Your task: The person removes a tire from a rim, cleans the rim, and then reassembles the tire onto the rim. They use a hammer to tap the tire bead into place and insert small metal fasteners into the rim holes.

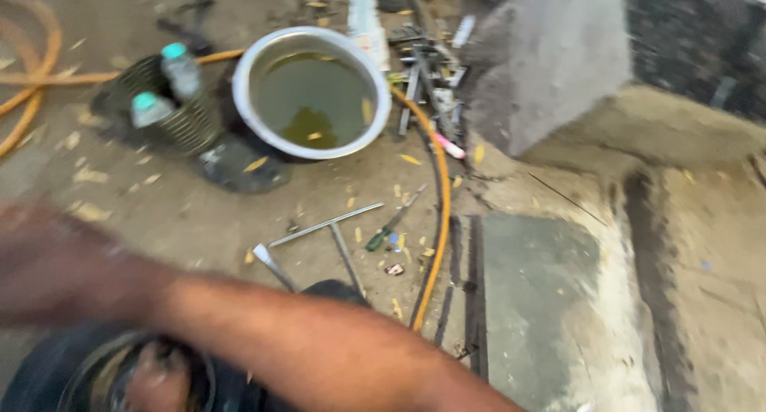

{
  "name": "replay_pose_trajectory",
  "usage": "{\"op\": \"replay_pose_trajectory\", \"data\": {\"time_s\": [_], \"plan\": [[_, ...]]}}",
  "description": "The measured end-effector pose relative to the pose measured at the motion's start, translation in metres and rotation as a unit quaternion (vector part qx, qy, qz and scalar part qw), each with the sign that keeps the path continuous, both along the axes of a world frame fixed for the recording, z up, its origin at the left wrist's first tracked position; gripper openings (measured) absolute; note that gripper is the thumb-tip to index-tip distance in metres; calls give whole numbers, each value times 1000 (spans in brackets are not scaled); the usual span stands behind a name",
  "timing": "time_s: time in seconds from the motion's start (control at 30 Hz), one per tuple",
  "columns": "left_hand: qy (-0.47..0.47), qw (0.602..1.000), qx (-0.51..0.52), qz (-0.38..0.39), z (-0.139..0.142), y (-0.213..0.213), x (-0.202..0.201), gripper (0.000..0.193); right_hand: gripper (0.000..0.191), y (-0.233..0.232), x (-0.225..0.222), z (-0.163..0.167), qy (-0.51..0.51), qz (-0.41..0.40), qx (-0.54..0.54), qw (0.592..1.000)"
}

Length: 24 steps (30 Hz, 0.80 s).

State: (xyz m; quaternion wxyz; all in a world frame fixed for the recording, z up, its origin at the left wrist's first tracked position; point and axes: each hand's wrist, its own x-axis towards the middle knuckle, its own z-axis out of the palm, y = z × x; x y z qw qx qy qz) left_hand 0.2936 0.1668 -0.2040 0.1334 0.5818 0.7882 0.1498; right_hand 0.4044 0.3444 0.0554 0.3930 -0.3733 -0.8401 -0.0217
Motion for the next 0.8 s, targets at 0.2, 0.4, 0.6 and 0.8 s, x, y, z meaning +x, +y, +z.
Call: {"op": "replay_pose_trajectory", "data": {"time_s": [0.2,0.4,0.6,0.8], "plan": [[-90,993,68,22,5,-4,-7,44,24,7,57,64,59,85,-3,995],[-59,995,10,81,56,-8,0,24,34,-33,69,125,260,133,-398,870],[-74,994,48,65,70,-8,4,18,32,-45,64,153,215,144,-402,879],[-79,994,49,65,52,-6,2,18,32,-41,65,142,196,126,-392,890]]}}
